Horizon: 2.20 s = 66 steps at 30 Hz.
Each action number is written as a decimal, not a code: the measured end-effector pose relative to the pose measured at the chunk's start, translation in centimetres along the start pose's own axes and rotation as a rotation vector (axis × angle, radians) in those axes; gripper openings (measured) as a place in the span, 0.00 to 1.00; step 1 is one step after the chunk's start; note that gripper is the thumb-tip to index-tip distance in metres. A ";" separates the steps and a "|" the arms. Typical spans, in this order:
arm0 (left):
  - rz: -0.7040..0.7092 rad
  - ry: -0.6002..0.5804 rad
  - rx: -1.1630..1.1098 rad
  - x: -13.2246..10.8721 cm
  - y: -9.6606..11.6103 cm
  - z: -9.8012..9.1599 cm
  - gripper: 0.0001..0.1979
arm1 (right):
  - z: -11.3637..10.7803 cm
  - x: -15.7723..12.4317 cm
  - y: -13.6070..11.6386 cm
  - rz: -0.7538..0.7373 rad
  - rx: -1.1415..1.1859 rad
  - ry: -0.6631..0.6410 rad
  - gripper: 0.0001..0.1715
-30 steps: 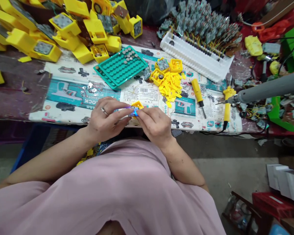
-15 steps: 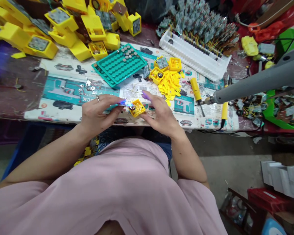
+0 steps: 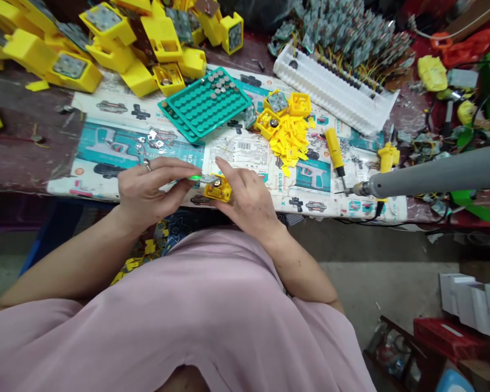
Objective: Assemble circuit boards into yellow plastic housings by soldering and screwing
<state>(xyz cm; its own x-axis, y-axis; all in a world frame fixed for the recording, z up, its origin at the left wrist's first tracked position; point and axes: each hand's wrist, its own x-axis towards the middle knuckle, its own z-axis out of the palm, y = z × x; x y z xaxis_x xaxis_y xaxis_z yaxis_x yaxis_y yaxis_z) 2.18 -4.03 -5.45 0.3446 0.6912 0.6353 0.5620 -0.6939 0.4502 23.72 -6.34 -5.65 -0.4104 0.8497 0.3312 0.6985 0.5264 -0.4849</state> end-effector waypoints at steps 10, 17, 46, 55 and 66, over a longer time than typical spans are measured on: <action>-0.122 -0.043 -0.171 -0.1 -0.6 -0.4 0.06 | -1.5 0.1 0.2 -0.047 0.148 -0.137 0.49; -0.187 -0.170 -0.253 0.3 -1.9 -1.4 0.07 | 0.0 0.3 -1.0 0.076 0.008 -0.022 0.52; -0.022 -0.227 0.066 -2.6 0.1 1.0 0.39 | -1.8 0.5 0.6 0.183 0.549 0.027 0.28; 0.033 -0.353 -0.025 -1.5 -1.7 0.2 0.29 | -2.5 0.3 0.3 0.087 0.503 -0.169 0.22; 0.117 -0.321 -0.110 -1.5 -2.3 0.4 0.21 | -2.6 0.1 0.1 0.063 0.360 -0.048 0.23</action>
<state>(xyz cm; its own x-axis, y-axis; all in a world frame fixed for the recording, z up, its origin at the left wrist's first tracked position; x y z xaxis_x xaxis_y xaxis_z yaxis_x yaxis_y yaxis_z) 0.64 -3.38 -7.65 0.6299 0.6220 0.4651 0.4266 -0.7775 0.4620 25.27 -6.24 -3.58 -0.4065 0.8766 0.2575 0.4754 0.4436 -0.7597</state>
